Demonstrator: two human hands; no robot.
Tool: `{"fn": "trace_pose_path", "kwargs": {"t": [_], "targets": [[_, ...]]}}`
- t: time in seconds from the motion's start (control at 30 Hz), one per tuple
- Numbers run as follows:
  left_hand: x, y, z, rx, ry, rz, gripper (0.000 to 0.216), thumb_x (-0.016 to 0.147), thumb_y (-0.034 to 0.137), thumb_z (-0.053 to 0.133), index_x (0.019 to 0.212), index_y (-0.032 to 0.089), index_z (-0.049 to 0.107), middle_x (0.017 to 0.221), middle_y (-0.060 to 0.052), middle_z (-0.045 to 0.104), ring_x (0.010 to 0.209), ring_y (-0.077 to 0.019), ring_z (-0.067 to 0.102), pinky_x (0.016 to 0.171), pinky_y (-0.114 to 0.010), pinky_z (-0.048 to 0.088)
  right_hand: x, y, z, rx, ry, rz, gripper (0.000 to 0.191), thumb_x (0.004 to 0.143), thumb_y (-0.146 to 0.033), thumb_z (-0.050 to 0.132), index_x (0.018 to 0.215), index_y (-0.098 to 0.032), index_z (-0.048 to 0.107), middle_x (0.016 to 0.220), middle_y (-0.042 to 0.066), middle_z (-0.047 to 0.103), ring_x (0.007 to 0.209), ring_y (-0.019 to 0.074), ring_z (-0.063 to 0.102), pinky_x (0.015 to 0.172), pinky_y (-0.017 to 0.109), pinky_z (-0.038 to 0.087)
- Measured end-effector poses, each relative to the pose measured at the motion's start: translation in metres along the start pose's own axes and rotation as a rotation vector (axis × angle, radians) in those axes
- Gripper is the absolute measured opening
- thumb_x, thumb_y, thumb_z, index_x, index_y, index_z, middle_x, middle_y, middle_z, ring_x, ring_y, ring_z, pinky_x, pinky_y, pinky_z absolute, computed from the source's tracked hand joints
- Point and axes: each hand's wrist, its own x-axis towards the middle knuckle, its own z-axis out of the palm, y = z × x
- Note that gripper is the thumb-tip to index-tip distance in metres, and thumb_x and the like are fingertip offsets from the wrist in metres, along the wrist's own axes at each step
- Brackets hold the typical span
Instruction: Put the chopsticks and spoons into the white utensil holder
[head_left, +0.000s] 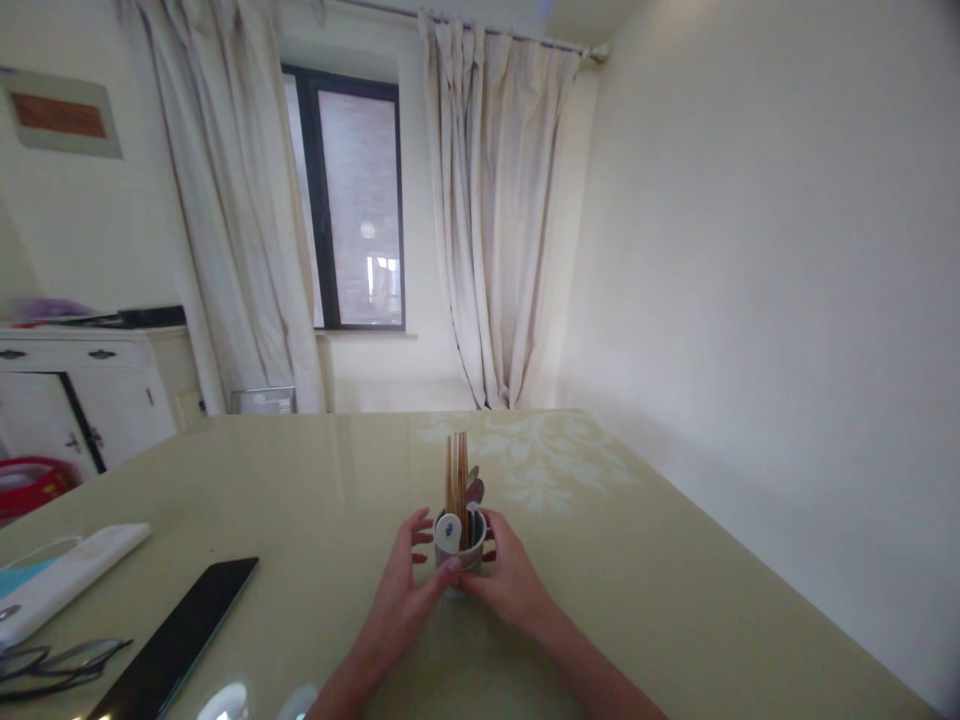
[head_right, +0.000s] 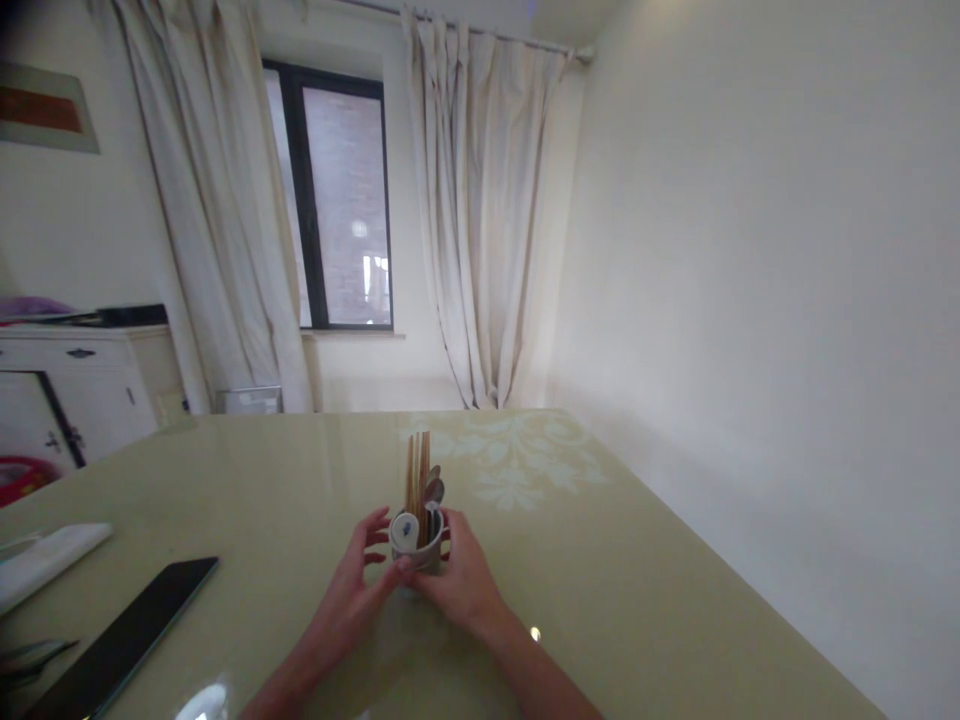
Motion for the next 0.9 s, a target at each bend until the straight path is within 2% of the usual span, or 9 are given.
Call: {"fn": "trace_pose_path", "kwargs": {"t": [0.1,0.27,0.57,0.9], "targets": [[0.0,0.006,-0.001,-0.048,-0.063,-0.015,0.078,0.089,0.062,0.074,0.149,0.018,0.049,0.139,-0.018,0.071,0.126,-0.032,0.07,0.105,-0.049,0.057,-0.004,-0.005,0.004,-0.032,-0.003,-0.032,0.072,0.078,-0.049,0.09,0.135,-0.017,0.06,0.129,0.016,0.071,0.112,0.0329,0.072,0.087,0.043,0.062],[0.0,0.02,-0.006,-0.069,-0.119,-0.026,0.07,0.086,0.066,0.074,0.137,0.019,0.062,0.135,-0.018,0.075,0.123,-0.0333,0.072,0.104,-0.048,0.059,-0.005,-0.006,0.005,-0.087,0.017,-0.03,0.069,0.075,-0.048,0.093,0.13,-0.018,0.064,0.124,0.014,0.072,0.11,0.0329,0.071,0.087,0.042,0.06],[0.002,0.019,-0.008,-0.121,-0.163,-0.058,0.067,0.087,0.065,0.074,0.135,0.02,0.062,0.136,-0.017,0.075,0.122,-0.0322,0.073,0.105,-0.047,0.059,-0.002,-0.001,-0.007,-0.116,-0.031,0.004,0.086,0.063,-0.036,0.1,0.138,-0.022,0.062,0.132,0.012,0.07,0.112,0.0323,0.069,0.088,0.041,0.056],[0.002,0.015,-0.01,-0.168,-0.197,-0.062,0.065,0.089,0.061,0.076,0.138,0.021,0.06,0.138,-0.016,0.074,0.124,-0.0316,0.072,0.107,-0.047,0.058,-0.001,-0.003,-0.013,-0.208,-0.065,-0.055,0.078,0.071,-0.046,0.095,0.137,-0.022,0.062,0.128,0.012,0.071,0.11,0.0307,0.068,0.085,0.038,0.055]]}}
